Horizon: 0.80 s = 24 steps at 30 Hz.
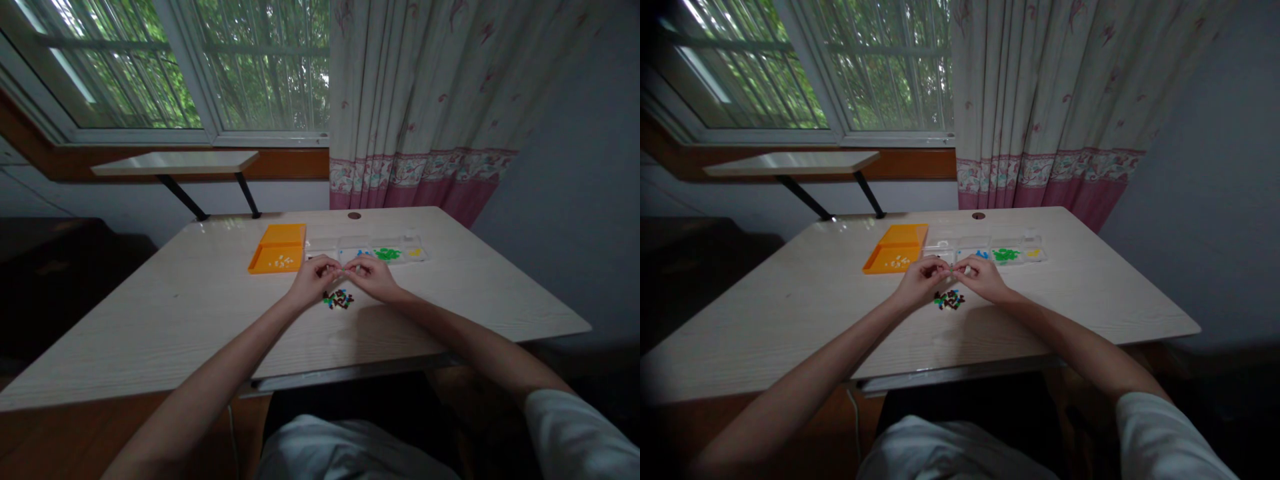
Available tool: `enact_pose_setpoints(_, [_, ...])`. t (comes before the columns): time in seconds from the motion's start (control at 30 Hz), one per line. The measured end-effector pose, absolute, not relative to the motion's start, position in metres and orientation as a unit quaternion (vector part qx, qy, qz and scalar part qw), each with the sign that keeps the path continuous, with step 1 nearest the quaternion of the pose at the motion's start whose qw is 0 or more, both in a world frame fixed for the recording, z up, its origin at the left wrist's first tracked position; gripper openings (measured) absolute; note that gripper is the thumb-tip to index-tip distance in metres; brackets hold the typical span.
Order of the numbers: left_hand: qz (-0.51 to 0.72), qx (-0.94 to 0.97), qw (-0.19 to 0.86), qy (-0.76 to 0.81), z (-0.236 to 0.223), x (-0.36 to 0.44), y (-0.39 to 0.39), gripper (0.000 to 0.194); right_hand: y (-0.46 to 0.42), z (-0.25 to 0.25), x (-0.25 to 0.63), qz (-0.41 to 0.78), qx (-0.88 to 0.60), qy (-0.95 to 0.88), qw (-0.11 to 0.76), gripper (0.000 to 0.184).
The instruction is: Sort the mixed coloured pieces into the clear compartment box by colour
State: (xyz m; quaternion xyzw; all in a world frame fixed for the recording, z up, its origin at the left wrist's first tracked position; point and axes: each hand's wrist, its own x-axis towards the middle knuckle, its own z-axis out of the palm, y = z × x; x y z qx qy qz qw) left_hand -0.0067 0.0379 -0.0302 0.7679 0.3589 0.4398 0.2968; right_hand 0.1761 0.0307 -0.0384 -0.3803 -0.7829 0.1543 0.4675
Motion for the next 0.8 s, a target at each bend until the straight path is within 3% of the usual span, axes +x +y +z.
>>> enact_pose_setpoints(0.8, [0.442,0.77,0.305,0.344,-0.0278,-0.0077,0.0357,0.015,0.033,-0.0416,0.1801,0.031,-0.279,-0.823,0.494,0.011])
